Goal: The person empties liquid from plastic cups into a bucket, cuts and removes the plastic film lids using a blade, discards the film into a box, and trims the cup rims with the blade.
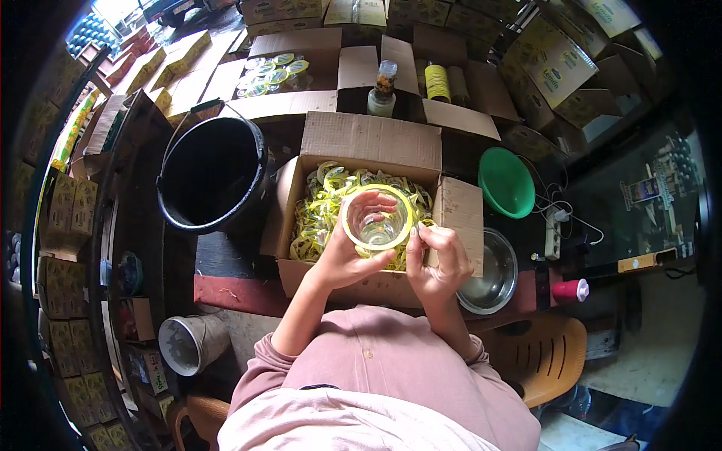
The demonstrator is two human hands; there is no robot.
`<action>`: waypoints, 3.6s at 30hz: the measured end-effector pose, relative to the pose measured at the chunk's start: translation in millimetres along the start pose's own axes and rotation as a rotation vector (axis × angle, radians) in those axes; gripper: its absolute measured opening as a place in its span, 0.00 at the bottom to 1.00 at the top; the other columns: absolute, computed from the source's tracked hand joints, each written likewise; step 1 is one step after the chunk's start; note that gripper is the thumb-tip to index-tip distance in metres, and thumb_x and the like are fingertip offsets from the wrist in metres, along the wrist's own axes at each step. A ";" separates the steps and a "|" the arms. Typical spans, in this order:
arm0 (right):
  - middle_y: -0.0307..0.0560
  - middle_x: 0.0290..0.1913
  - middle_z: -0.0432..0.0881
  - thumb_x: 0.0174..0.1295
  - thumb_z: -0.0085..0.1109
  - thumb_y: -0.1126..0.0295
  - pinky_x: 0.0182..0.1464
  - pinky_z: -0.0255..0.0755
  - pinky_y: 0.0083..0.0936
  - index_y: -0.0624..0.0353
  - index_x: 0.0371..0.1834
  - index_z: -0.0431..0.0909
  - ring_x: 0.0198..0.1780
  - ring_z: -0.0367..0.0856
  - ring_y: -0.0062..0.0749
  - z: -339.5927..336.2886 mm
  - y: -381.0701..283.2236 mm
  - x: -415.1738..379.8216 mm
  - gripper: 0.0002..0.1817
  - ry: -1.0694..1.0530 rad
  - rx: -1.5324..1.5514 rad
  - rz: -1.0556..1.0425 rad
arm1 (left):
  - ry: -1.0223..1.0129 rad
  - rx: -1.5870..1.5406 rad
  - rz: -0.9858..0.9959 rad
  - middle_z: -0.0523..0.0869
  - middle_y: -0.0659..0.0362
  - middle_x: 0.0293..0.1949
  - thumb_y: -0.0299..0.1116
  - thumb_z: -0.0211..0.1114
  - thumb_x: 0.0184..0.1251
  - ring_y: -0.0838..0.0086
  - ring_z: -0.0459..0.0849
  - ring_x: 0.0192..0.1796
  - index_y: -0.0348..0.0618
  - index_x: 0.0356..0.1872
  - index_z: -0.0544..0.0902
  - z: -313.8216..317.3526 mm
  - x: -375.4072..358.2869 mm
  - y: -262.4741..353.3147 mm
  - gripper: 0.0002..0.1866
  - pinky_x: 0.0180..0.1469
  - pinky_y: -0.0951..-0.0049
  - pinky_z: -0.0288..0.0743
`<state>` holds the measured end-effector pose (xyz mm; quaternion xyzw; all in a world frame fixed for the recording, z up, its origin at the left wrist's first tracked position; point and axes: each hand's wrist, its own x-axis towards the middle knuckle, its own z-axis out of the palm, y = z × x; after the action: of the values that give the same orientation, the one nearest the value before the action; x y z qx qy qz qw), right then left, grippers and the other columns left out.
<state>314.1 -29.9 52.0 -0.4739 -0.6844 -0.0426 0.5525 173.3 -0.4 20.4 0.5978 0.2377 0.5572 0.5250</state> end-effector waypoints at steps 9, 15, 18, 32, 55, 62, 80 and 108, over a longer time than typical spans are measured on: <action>0.46 0.27 0.78 0.44 0.62 0.82 0.31 0.74 0.24 0.60 0.30 0.76 0.29 0.80 0.34 -1.6 3.3 5.6 0.09 -0.010 0.042 0.008 | -0.046 0.198 0.019 0.71 0.54 0.48 0.22 0.69 0.43 0.69 0.74 0.51 0.38 0.56 0.61 -3.2 -1.2 1.9 0.36 0.53 0.71 0.70; 0.45 0.27 0.78 0.43 0.62 0.82 0.32 0.74 0.24 0.59 0.30 0.77 0.29 0.80 0.34 -2.5 2.1 3.7 0.10 -0.012 0.071 0.030 | -0.055 0.188 -0.019 0.73 0.54 0.47 0.22 0.69 0.42 0.69 0.75 0.51 0.37 0.54 0.63 -5.4 -0.4 4.7 0.34 0.53 0.71 0.71; 0.46 0.27 0.78 0.44 0.61 0.82 0.32 0.74 0.23 0.61 0.30 0.76 0.29 0.80 0.34 -3.2 3.3 3.8 0.09 -0.019 0.060 0.017 | -0.098 0.238 -0.008 0.73 0.54 0.47 0.22 0.69 0.41 0.70 0.75 0.51 0.37 0.54 0.64 -6.4 0.6 7.1 0.34 0.52 0.71 0.72; 0.44 0.27 0.78 0.43 0.62 0.82 0.30 0.74 0.23 0.59 0.31 0.76 0.28 0.79 0.33 -2.3 8.7 7.7 0.11 -0.078 0.111 -0.010 | -0.210 0.054 -0.070 0.72 0.56 0.47 0.23 0.69 0.38 0.71 0.74 0.50 0.37 0.54 0.63 -15.4 1.8 12.2 0.36 0.53 0.71 0.69; 0.45 0.27 0.79 0.44 0.63 0.82 0.29 0.74 0.21 0.60 0.29 0.76 0.27 0.80 0.30 -0.9 8.9 1.8 0.09 -0.053 0.234 0.103 | -0.202 0.101 -0.081 0.75 0.58 0.44 0.25 0.73 0.36 0.74 0.76 0.47 0.38 0.53 0.67 -13.0 1.0 10.2 0.36 0.52 0.73 0.70; 0.46 0.26 0.79 0.44 0.62 0.83 0.27 0.73 0.20 0.62 0.30 0.76 0.24 0.78 0.28 -2.1 8.2 -4.0 0.09 -0.052 0.232 0.096 | -0.196 0.026 -0.103 0.73 0.58 0.46 0.26 0.73 0.36 0.74 0.75 0.48 0.38 0.52 0.68 -15.3 0.5 9.9 0.36 0.52 0.73 0.70; 0.45 0.26 0.79 0.44 0.62 0.82 0.28 0.73 0.21 0.61 0.29 0.76 0.24 0.79 0.28 -3.7 1.0 -0.7 0.09 -0.056 0.237 0.125 | -0.288 0.082 0.018 0.73 0.56 0.45 0.27 0.71 0.37 0.71 0.73 0.50 0.38 0.53 0.67 -18.2 2.4 14.4 0.35 0.54 0.72 0.67; 0.46 0.26 0.79 0.43 0.62 0.81 0.31 0.74 0.25 0.61 0.27 0.75 0.27 0.80 0.35 -2.7 3.7 -3.8 0.08 0.016 0.106 0.080 | -0.117 0.177 0.080 0.68 0.54 0.50 0.29 0.73 0.38 0.67 0.69 0.55 0.37 0.53 0.68 -7.7 0.3 1.8 0.35 0.58 0.69 0.64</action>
<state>318.4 -31.7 48.3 -0.4705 -0.6618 0.0120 0.5835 165.7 2.1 20.9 0.6824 0.2309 0.5186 0.4605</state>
